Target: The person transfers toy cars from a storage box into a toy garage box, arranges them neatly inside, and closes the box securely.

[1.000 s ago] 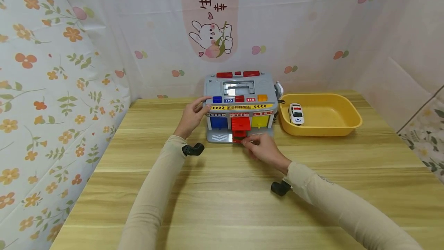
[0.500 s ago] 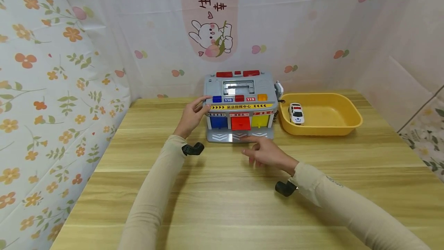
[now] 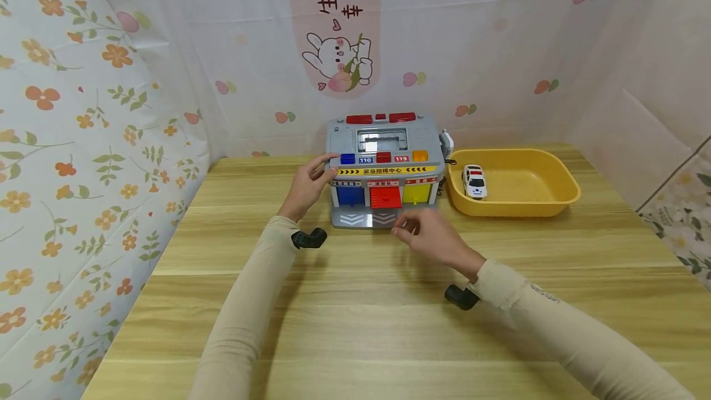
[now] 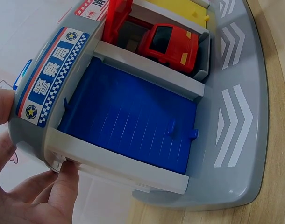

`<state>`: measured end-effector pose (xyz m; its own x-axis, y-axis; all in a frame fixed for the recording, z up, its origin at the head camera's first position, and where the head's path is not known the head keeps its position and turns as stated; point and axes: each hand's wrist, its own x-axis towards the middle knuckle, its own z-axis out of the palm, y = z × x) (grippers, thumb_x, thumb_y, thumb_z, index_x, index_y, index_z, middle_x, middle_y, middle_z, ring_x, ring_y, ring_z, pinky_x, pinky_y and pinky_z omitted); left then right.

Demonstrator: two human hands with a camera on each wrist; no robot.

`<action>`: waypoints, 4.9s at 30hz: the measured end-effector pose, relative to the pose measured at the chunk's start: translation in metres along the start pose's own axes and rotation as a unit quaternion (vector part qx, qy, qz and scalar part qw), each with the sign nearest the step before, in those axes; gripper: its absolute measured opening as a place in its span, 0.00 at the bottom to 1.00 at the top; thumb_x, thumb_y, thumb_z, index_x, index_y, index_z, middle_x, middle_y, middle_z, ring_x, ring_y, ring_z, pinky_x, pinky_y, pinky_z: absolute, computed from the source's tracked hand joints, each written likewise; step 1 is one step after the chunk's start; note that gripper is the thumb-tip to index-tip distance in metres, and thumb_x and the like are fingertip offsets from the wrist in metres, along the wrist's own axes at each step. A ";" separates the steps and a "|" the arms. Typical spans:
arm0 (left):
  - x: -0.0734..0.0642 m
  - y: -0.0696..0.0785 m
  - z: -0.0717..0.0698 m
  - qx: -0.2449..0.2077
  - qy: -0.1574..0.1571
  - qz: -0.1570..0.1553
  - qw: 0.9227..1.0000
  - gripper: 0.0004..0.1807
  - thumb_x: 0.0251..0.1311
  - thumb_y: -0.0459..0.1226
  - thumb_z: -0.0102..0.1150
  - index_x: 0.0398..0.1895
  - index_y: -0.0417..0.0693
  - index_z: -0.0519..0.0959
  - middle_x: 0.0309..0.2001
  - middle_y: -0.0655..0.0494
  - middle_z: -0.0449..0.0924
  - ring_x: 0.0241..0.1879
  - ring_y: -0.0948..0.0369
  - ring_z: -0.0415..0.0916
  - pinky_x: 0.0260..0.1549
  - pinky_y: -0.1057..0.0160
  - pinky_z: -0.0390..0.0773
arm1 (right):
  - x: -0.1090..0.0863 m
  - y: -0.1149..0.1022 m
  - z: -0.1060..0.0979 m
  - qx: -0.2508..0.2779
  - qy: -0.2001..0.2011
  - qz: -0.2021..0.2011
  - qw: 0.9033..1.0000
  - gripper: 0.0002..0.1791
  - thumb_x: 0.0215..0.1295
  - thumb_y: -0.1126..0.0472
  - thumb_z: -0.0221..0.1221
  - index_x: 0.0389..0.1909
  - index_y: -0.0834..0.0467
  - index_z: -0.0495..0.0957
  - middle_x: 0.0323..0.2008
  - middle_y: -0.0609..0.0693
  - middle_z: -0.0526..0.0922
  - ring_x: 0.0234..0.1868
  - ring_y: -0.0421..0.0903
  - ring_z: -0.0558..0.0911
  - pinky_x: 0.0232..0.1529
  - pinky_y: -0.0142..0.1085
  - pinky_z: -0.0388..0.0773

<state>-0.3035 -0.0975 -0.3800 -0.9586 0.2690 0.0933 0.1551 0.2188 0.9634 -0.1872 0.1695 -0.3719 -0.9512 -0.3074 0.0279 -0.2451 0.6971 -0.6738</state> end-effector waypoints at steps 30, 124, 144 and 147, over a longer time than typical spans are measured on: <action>-0.001 0.002 0.001 -0.006 0.001 0.007 1.000 0.22 0.74 0.44 0.53 0.68 0.57 0.73 0.73 0.45 0.66 0.75 0.45 0.62 0.71 0.42 0.66 | 0.033 -0.010 -0.015 -0.165 0.216 -0.148 0.951 0.24 0.54 0.55 0.75 0.50 0.58 0.81 0.53 0.58 0.78 0.64 0.58 0.66 0.64 0.56 0.71; 0.004 0.014 -0.004 0.096 -0.029 0.094 0.991 0.21 0.75 0.36 0.47 0.68 0.58 0.75 0.81 0.57 0.50 0.83 0.58 0.37 0.79 0.48 0.52 | 0.043 0.011 -0.038 -0.166 0.260 -0.282 0.909 0.30 0.60 0.59 0.69 0.61 0.65 0.73 0.57 0.62 0.77 0.59 0.58 0.76 0.61 0.53 0.77; 0.002 0.007 -0.001 0.075 -0.023 0.103 0.992 0.20 0.76 0.37 0.47 0.67 0.58 0.76 0.75 0.54 0.66 0.82 0.66 0.37 0.79 0.52 0.52 | 0.033 0.087 -0.091 -0.022 0.366 -0.028 0.930 0.11 0.70 0.62 0.58 0.46 0.66 0.80 0.37 0.61 0.85 0.35 0.33 0.73 0.33 0.16 0.65; 0.002 0.007 -0.001 0.077 -0.025 0.106 0.991 0.20 0.76 0.37 0.47 0.67 0.57 0.76 0.75 0.53 0.65 0.83 0.61 0.37 0.79 0.51 0.52 | 0.032 0.096 -0.091 -0.025 0.362 -0.012 0.932 0.11 0.70 0.61 0.59 0.45 0.65 0.80 0.37 0.62 0.85 0.34 0.33 0.73 0.33 0.18 0.65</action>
<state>-0.3047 -0.0962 -0.3732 -0.8883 0.3692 0.2732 0.3902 0.2925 0.8730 -0.2585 0.2851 -0.3682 -0.8182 0.1823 0.5453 -0.2589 0.7301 -0.6324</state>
